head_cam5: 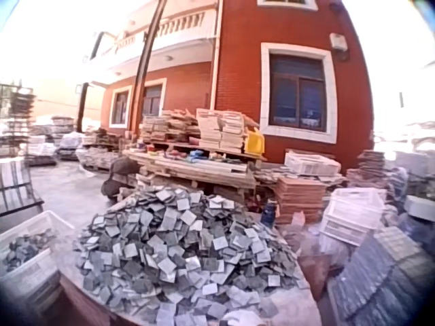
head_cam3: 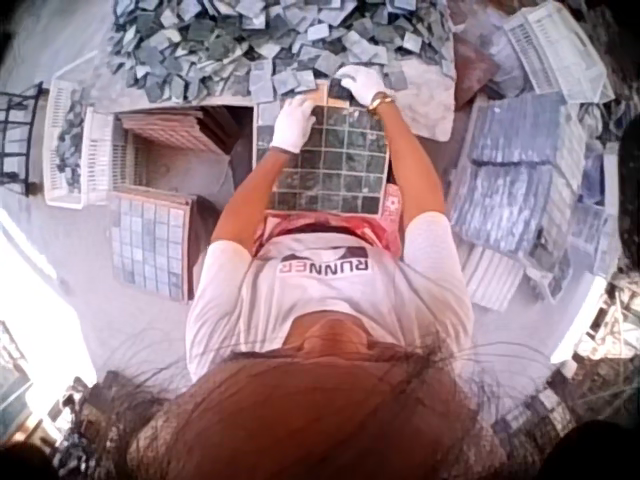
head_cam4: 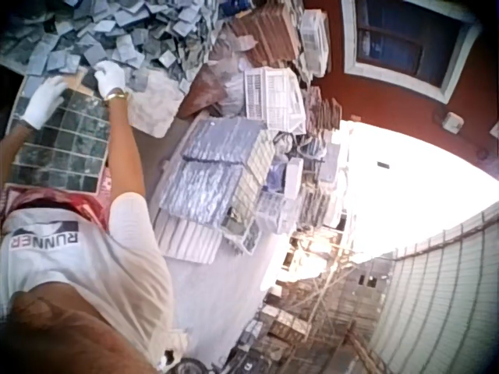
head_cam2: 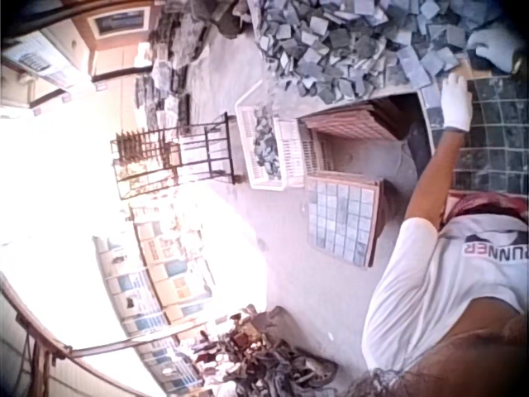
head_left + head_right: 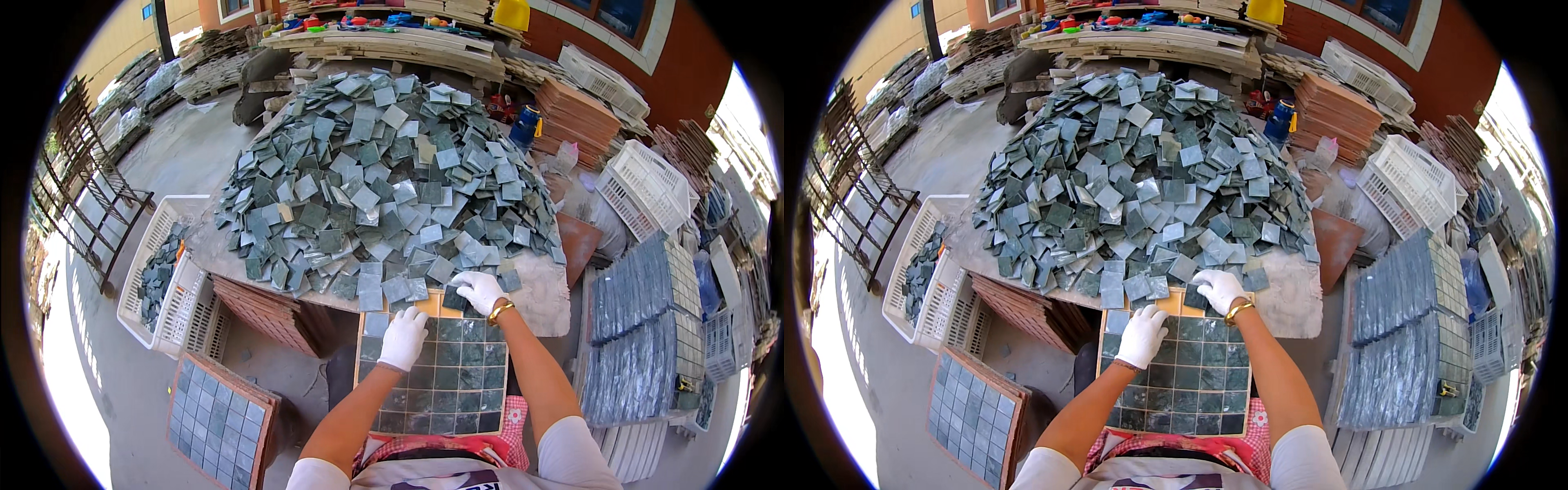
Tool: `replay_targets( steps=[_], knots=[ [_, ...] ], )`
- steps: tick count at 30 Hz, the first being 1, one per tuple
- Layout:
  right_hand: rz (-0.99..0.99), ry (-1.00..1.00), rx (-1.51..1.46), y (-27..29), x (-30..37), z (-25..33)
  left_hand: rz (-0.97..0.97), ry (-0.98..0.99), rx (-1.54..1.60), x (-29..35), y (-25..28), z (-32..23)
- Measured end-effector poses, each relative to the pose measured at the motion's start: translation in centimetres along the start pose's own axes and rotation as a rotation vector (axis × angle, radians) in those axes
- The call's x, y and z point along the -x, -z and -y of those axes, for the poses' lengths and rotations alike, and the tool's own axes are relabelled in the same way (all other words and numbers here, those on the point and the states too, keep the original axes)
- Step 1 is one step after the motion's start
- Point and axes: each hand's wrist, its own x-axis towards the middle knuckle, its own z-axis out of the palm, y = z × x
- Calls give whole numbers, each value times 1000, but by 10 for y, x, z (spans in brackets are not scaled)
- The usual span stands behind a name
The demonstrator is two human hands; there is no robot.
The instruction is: The person places small square tiles into a grid frame, filling empty slots one by one. They handle the frame, flip it to check alignment, and continue placing tiles from a nearby pile until the grid is filled.
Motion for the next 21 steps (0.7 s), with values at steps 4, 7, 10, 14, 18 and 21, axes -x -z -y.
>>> replay_targets(
  steps=[4, 7, 10, 14, 18, 21],
  knots=[
    [-18, 0, 211, -18, 2, 5, -32, -27, 63, 7, -1, 2],
    [-22, -5, 223, -22, 16, 18, 4, 70, 149, 1, 8, 1],
    [-132, 142, 114, -29, 31, 4, 23, 149, 168, -5, 9, -4],
    [-444, -259, -588, -24, 66, -15, 117, 130, 198, -6, 16, -2],
    [-584, -301, -620, -38, 105, -33, 55, 63, 231, 5, 18, -13],
    [-591, -219, -389, -59, 123, -34, 20, 48, 325, 17, 28, -4]
  ],
)
